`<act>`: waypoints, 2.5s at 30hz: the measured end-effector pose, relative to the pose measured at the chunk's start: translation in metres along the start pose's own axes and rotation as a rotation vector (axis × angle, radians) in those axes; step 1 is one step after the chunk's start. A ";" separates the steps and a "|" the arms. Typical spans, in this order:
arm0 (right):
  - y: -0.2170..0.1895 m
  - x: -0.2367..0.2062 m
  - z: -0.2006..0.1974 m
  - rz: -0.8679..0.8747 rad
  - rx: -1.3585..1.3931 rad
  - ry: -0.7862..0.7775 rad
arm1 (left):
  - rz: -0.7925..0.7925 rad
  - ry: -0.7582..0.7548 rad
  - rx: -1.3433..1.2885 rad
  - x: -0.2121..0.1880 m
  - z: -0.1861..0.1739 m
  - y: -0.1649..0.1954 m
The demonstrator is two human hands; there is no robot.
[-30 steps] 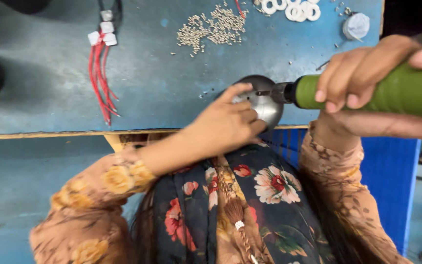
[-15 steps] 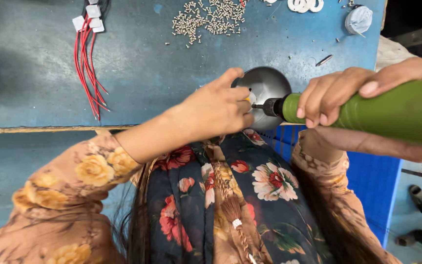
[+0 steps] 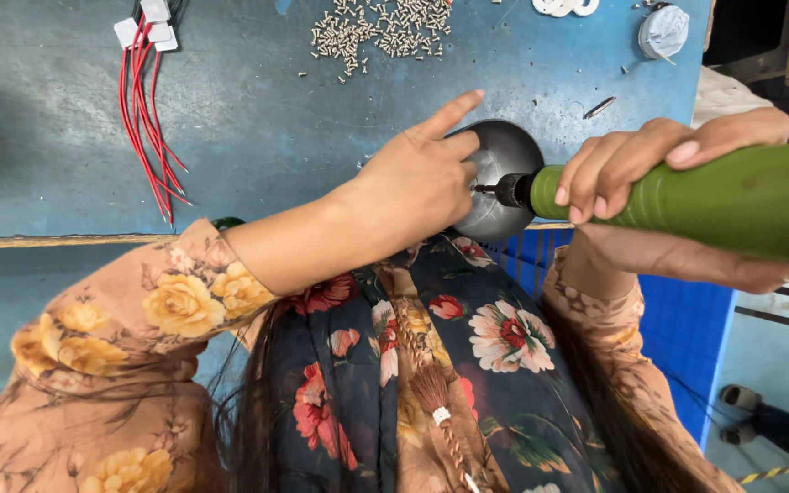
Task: The person inserts wires into a perforated metal cap, places an LED module inside, adds a white washer, and uses a green power drill to fasten screws into the cap. The person then sets the assembled unit aside and picks up another cap to repeat the process.
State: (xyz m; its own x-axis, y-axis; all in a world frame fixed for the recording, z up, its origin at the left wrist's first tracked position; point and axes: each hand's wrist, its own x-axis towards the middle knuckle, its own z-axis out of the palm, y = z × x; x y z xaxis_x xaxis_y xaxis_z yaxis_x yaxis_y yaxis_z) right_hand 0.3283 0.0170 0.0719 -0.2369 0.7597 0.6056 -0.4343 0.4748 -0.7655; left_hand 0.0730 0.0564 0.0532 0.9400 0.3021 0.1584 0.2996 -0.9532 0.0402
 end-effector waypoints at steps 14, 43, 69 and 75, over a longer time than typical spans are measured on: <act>-0.002 0.002 0.006 0.003 -0.039 0.029 | -0.019 0.027 -0.067 0.001 0.003 0.002; -0.021 -0.011 0.000 0.134 -0.069 0.012 | -0.053 0.014 -0.078 0.001 0.004 0.009; -0.011 -0.007 0.009 0.097 -0.077 -0.012 | -0.059 0.022 -0.101 0.004 0.007 0.008; -0.006 0.003 0.016 0.071 -0.068 -0.029 | -0.054 -0.004 -0.062 0.002 0.006 0.008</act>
State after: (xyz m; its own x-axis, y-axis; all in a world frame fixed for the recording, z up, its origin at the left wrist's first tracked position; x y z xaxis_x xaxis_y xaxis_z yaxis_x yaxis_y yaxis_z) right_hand 0.3165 0.0095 0.0817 -0.2902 0.7798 0.5547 -0.3557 0.4502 -0.8190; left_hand 0.0782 0.0492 0.0475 0.9235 0.3529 0.1503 0.3392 -0.9343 0.1095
